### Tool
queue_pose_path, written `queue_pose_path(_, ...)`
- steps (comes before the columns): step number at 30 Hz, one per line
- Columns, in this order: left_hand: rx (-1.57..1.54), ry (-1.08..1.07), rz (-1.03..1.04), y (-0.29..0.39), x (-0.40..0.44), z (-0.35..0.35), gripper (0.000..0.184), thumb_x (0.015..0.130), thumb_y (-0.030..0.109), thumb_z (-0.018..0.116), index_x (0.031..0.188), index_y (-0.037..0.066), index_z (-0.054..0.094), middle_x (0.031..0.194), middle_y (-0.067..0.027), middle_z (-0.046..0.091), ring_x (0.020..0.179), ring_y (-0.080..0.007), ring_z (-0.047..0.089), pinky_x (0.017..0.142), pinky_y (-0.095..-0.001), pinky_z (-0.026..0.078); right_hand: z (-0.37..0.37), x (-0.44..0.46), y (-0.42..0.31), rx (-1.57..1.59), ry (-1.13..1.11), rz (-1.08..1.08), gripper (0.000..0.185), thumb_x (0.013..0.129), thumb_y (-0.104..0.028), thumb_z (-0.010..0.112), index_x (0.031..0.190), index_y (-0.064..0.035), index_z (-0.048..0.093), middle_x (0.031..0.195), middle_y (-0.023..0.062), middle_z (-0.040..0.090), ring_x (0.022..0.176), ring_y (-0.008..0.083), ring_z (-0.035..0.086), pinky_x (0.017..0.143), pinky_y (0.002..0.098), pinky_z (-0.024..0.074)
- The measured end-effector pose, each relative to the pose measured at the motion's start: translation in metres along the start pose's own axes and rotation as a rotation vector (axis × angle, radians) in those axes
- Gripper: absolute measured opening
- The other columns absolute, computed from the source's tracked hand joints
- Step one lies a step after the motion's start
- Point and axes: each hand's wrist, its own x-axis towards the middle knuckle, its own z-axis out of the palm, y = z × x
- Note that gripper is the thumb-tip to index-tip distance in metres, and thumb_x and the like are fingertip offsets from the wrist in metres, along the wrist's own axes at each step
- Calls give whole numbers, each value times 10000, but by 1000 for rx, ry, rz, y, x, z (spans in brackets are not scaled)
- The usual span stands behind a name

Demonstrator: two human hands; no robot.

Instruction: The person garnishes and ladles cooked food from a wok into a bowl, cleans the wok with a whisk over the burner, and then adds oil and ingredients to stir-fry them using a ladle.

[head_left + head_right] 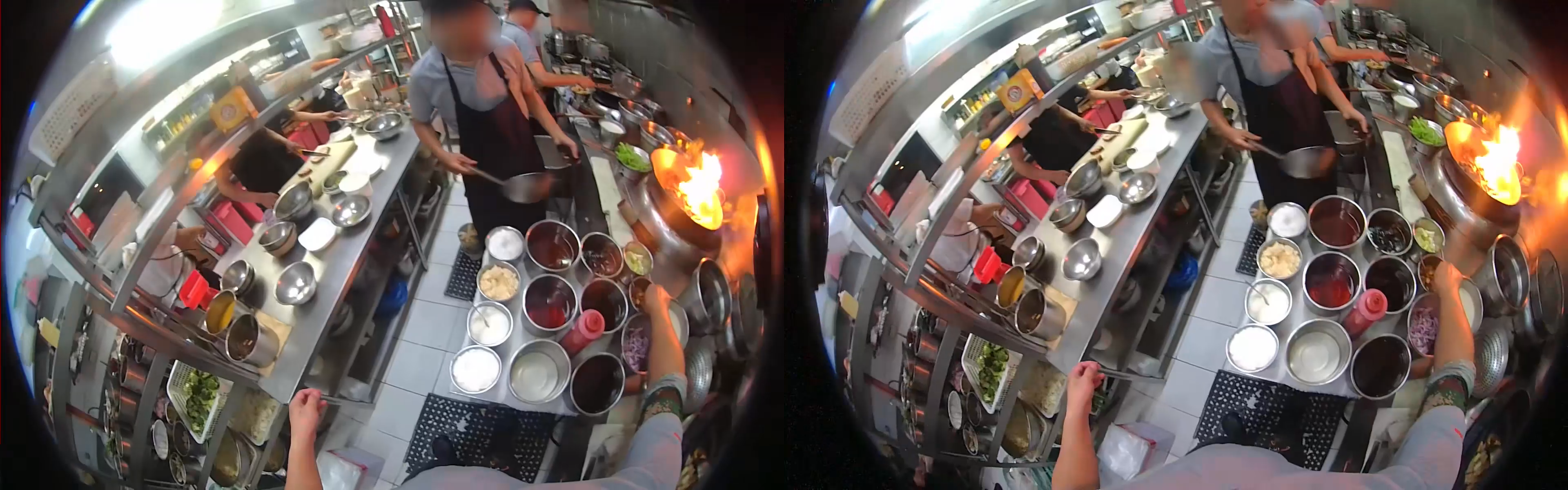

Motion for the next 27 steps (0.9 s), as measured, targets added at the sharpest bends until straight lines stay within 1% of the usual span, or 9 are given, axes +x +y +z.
queue_pose_path(8, -127, 37, 13, -13, -17, -6, 141, 967, 184, 623, 973, 45, 643, 896, -25, 657, 729, -116, 639, 658, -247, 519, -68, -21, 48, 316, 37, -11, 111, 671, -120, 743, 746, -41, 725, 748, 183, 698, 706, 330, 711, 685, 420, 579)
queue_pose_path(12, -178, -56, 61, -15, -1, 12, 113, 980, 165, 605, 993, 56, 634, 930, -29, 657, 735, -119, 642, 670, -254, 522, -174, -138, 125, 336, 108, 31, 80, 586, -32, 733, 639, -21, 674, 643, 160, 670, 627, 285, 691, 629, 393, 569)
queue_pose_path(14, -184, -108, 48, -9, -2, 27, 104, 986, 164, 596, 1000, 66, 629, 948, -33, 659, 740, -126, 646, 684, -265, 528, -206, -215, 190, 232, 76, -25, 83, 629, -53, 766, 625, -33, 686, 664, 149, 680, 634, 277, 705, 633, 376, 579)
queue_pose_path(16, -207, -156, 8, -1, 0, 47, 99, 990, 158, 594, 1002, 66, 628, 952, -35, 658, 746, -130, 648, 695, -270, 530, -261, -296, 201, 165, -161, 273, 129, 629, -62, 796, 601, -19, 678, 688, 151, 704, 632, 277, 708, 641, 380, 585)
queue_pose_path(19, -269, -278, 34, -4, 11, 81, 119, 979, 136, 604, 1019, 26, 631, 954, -49, 671, 744, -126, 650, 680, -252, 520, -258, -356, 248, 234, -270, 761, 188, 672, -90, 802, 655, 47, 674, 738, 202, 710, 816, 320, 723, 748, 434, 578)
queue_pose_path(22, -268, -348, 76, 3, 21, 105, 128, 979, 140, 599, 1013, 21, 632, 959, -56, 678, 767, -135, 660, 706, -266, 522, -219, -372, 339, -107, 428, 424, 183, 707, -99, 767, 738, 57, 677, 691, 190, 673, 692, 315, 711, 638, 430, 577)
queue_pose_path(23, -268, -343, 98, 11, 19, 109, 142, 978, 148, 599, 1015, 16, 636, 945, -57, 676, 782, -143, 665, 708, -266, 518, -221, -364, 347, 203, 423, 396, 194, 737, -109, 727, 819, 55, 662, 636, 164, 624, 548, 283, 670, 619, 435, 570)
queue_pose_path(25, -288, -350, 133, 20, 16, 114, 150, 977, 153, 600, 1019, 14, 639, 934, -56, 672, 783, -145, 664, 706, -268, 514, -319, -367, 221, 475, 144, 635, 186, 748, -131, 703, 782, 39, 635, 636, 142, 615, 497, 235, 639, 622, 424, 569)
queue_pose_path(27, -271, -347, 178, 33, 8, 117, 163, 974, 152, 600, 1033, 6, 642, 931, -57, 664, 786, -151, 663, 713, -270, 505, -346, -352, 183, 380, 114, 399, 156, 774, -127, 695, 785, 17, 635, 648, 114, 621, 520, 210, 625, 590, 389, 537)
